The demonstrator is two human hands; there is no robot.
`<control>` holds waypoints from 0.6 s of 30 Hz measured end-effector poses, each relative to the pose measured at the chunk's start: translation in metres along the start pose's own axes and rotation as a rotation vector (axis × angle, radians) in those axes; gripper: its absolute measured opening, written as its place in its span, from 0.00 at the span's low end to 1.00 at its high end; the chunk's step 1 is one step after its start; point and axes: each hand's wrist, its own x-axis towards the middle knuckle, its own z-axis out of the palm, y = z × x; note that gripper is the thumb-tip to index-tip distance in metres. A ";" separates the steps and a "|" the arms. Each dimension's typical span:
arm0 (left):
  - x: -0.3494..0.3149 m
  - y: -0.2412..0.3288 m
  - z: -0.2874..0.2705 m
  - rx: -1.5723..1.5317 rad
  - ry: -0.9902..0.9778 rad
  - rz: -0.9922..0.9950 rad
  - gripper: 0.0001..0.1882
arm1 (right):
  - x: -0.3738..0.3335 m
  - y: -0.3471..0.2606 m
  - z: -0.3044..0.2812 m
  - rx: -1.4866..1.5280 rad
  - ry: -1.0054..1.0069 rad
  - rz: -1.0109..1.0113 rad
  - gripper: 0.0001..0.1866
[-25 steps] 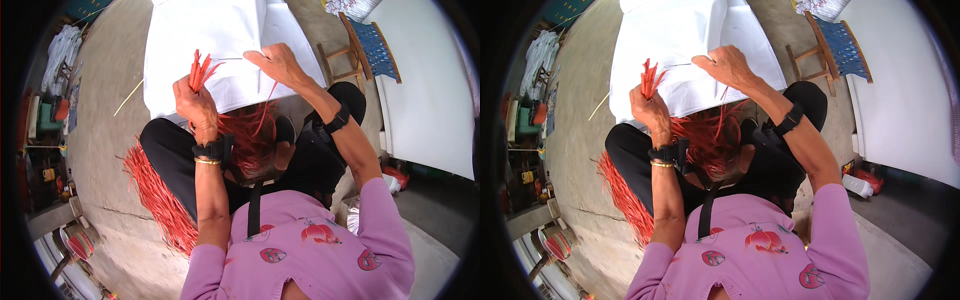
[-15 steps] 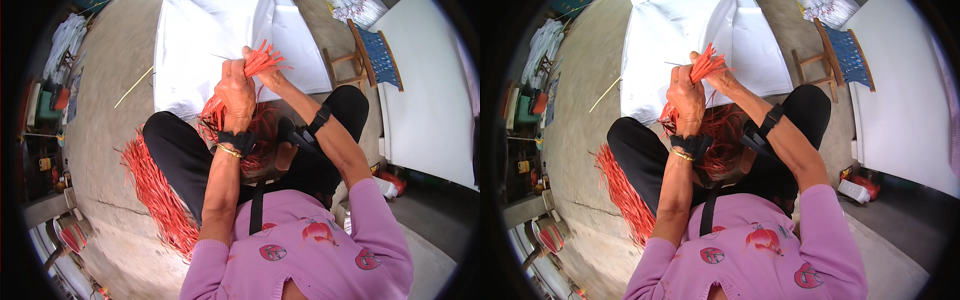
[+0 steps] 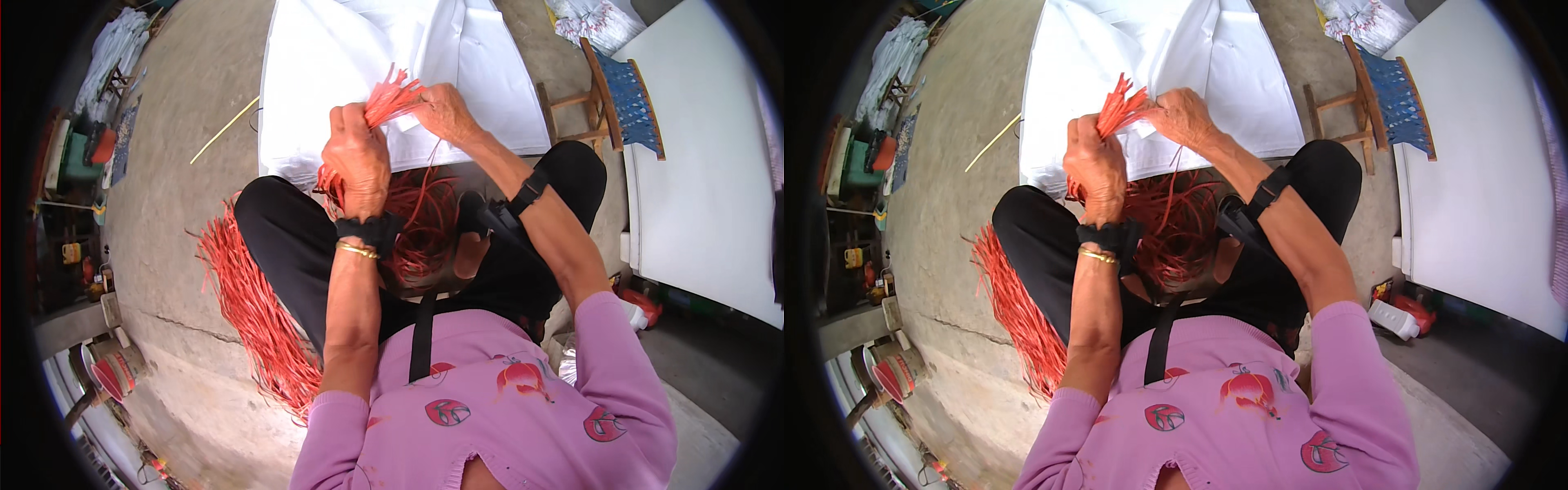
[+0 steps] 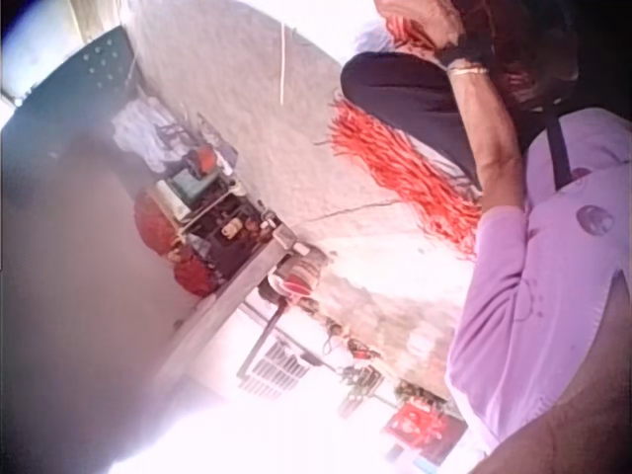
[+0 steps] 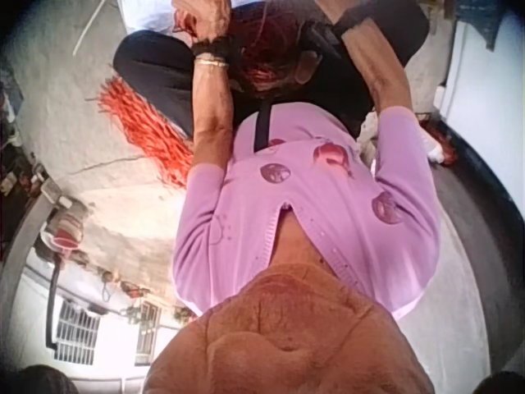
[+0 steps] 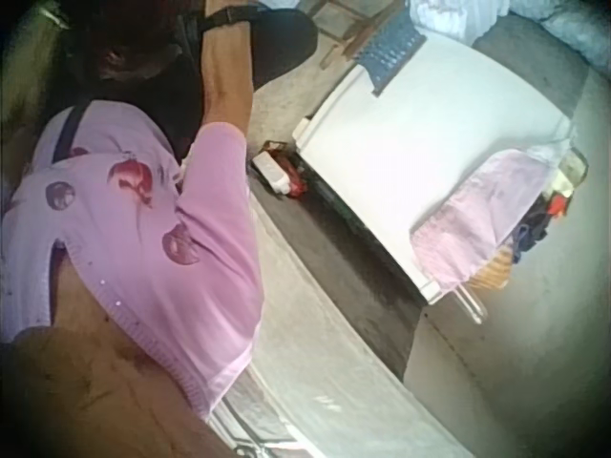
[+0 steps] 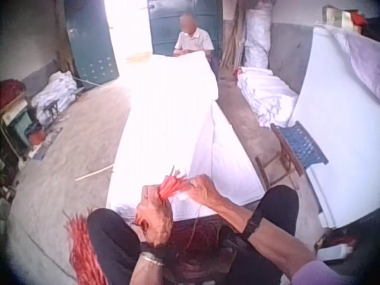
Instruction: Bundling and tying thin red plastic strips together using a needle and twine, then placing them into white plastic bags.
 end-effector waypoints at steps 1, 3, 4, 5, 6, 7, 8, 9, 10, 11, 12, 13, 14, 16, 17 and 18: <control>-0.001 0.005 0.006 -0.034 -0.077 0.017 0.07 | 0.002 -0.001 0.008 0.098 0.099 -0.120 0.20; -0.004 0.014 0.014 -0.005 -0.108 0.012 0.07 | 0.005 -0.007 0.020 0.213 0.125 0.005 0.17; -0.005 0.017 0.015 -0.006 -0.150 0.000 0.08 | 0.007 -0.010 0.023 0.411 0.073 0.127 0.14; -0.004 0.015 0.014 -0.057 -0.183 0.011 0.09 | 0.007 -0.014 0.023 0.589 0.081 0.266 0.17; -0.002 0.012 0.013 -0.042 -0.117 -0.022 0.10 | 0.011 -0.017 0.021 0.521 0.091 0.316 0.17; -0.001 0.006 0.009 -0.059 -0.127 -0.039 0.11 | 0.013 -0.020 0.018 0.773 0.081 0.366 0.20; 0.000 -0.002 0.004 -0.015 -0.012 -0.106 0.12 | 0.015 -0.023 0.017 1.045 0.036 0.333 0.23; 0.004 -0.011 0.002 0.026 0.078 -0.157 0.14 | 0.020 -0.017 0.006 0.873 -0.089 0.445 0.27; 0.008 -0.022 -0.002 0.096 0.048 -0.192 0.13 | 0.023 -0.018 0.004 0.805 -0.062 0.450 0.29; 0.012 -0.035 -0.009 0.107 -0.056 -0.291 0.11 | 0.023 -0.017 -0.001 0.593 -0.095 0.450 0.30; 0.016 -0.045 -0.012 0.161 -0.042 -0.368 0.10 | 0.025 -0.014 -0.005 0.501 -0.127 0.334 0.30; 0.019 -0.051 -0.016 0.056 0.006 -0.372 0.06 | 0.025 -0.012 -0.008 0.432 -0.127 0.389 0.30; 0.019 -0.054 -0.019 0.011 0.163 -0.372 0.04 | 0.026 -0.010 -0.010 0.391 -0.138 0.391 0.31; 0.014 -0.050 -0.021 -0.217 0.131 -0.457 0.06 | 0.026 -0.009 -0.011 0.355 -0.149 0.391 0.32; 0.009 -0.043 -0.021 -0.330 0.123 -0.410 0.09 | 0.027 -0.010 -0.010 0.393 -0.150 0.414 0.32; 0.002 -0.035 -0.020 -0.423 0.201 -0.333 0.12 | 0.028 -0.012 -0.011 0.502 -0.146 0.386 0.32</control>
